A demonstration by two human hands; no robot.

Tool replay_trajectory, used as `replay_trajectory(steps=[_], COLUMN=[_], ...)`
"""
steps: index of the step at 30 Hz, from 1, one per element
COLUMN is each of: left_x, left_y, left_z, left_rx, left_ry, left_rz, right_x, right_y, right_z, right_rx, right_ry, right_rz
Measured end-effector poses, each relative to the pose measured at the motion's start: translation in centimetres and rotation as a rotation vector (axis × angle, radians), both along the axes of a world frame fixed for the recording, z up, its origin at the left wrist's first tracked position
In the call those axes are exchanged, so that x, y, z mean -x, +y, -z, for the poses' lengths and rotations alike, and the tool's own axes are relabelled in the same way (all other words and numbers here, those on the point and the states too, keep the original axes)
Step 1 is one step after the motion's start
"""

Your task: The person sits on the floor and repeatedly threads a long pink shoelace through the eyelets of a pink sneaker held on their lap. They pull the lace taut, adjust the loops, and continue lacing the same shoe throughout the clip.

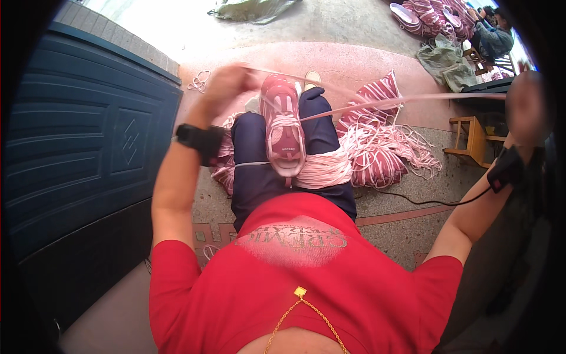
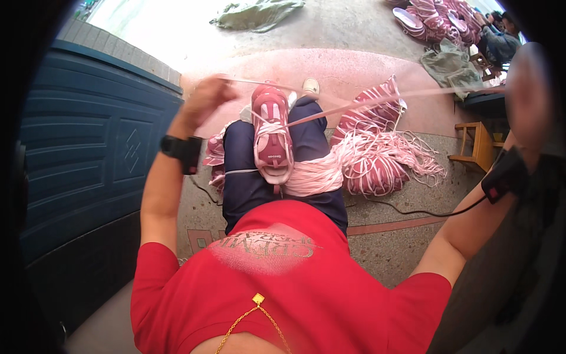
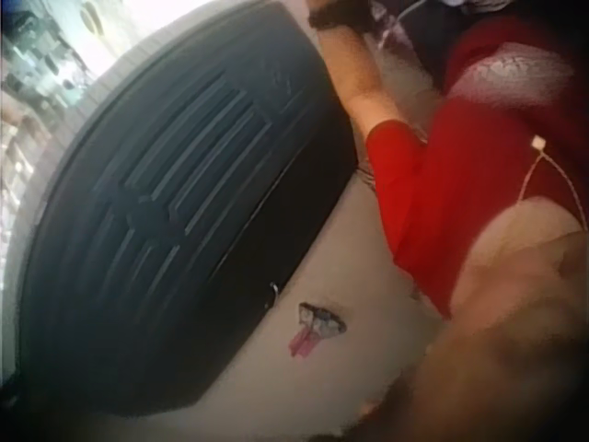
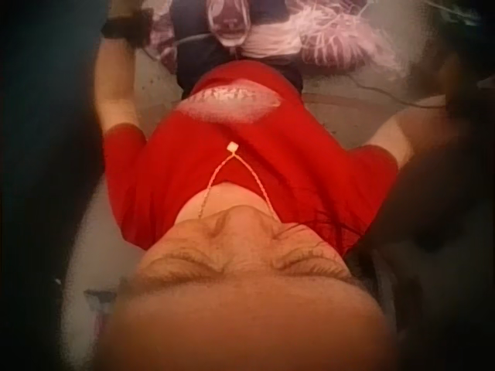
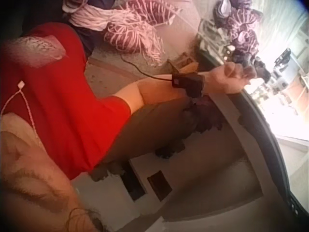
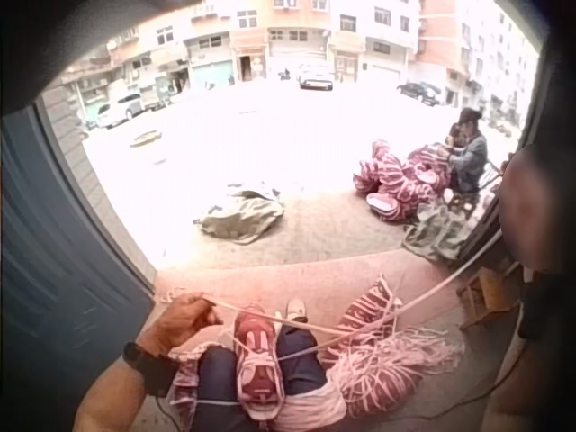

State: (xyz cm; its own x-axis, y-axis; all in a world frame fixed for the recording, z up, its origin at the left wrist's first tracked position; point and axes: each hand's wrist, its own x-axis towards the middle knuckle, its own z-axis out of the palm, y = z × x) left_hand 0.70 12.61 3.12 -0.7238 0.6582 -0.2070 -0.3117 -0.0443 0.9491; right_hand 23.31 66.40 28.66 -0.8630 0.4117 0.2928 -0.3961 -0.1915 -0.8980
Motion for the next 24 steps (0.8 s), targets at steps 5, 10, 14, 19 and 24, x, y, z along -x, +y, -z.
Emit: replay_trajectory(steps=[5, 10, 14, 19, 24], left_x=[7.5, 6.6, 5.8, -0.4, -7.2], left_y=[-19.9, -39.0, -29.0, -14.9, -3.4], left_z=[-3.7, -6.7, -1.5, 4.6, 6.2], left_rx=[-0.219, -0.058, 0.112, 0.16, 0.303], left_ry=[-0.25, -0.205, -0.398, -0.577, -0.353], left_rz=[-0.652, -1.16, -1.039, -0.491, -0.092], right_x=[-10.8, -6.2, -3.2, 2.1, 2.6], right_y=[15.4, 8.2, 1.7, -22.2, -29.5], right_z=[17.6, 30.7, 40.5, 33.9, 35.1], right_rx=[0.161, -0.082, -1.124, -0.635, -0.831], right_ry=[-0.335, -0.92, -0.667, -0.757, -0.649], right_rz=[0.74, 0.742, 0.304, -0.455, -0.366])
